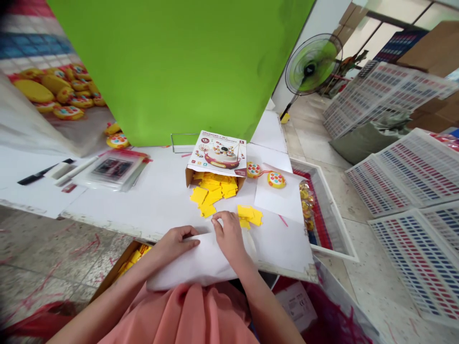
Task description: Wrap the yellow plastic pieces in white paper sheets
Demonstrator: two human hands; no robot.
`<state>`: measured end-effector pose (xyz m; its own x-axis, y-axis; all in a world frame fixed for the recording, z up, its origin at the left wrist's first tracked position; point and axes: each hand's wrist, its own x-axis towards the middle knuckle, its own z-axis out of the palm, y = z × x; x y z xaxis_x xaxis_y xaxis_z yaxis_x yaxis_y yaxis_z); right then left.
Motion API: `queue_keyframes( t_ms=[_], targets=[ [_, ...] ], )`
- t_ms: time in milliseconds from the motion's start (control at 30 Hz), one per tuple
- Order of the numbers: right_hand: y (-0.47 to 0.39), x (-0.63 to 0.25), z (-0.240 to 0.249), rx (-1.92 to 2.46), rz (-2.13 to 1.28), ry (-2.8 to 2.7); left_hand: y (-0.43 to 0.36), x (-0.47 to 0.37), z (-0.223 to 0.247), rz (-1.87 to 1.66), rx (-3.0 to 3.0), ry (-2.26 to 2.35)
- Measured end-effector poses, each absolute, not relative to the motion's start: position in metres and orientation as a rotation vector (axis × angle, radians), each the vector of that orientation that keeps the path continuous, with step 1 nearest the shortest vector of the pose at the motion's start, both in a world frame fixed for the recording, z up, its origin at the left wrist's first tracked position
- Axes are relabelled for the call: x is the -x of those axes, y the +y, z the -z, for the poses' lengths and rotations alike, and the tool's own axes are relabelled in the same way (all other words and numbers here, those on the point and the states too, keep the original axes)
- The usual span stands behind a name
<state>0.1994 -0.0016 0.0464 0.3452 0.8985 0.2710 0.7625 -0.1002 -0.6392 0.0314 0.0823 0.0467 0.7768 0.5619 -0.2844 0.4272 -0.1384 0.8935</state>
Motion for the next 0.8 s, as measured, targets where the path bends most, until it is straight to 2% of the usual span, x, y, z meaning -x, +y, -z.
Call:
queue_keyframes(
  t_ms=[233,600,800],
  targets=[
    [0.040,-0.190,-0.036,2.089,-0.148,-1.634,0.079,-0.025,-0.048,-0.164,-1.750,0.708],
    [0.034,-0.198,-0.030,2.030,-0.360,-1.554,0.078,-0.027,-0.040,-0.245,-1.742,0.744],
    [0.020,-0.213,-0.043,1.583,-0.909,-1.053,0.078,-0.039,-0.036,-0.303,-1.458,0.789]
  ],
)
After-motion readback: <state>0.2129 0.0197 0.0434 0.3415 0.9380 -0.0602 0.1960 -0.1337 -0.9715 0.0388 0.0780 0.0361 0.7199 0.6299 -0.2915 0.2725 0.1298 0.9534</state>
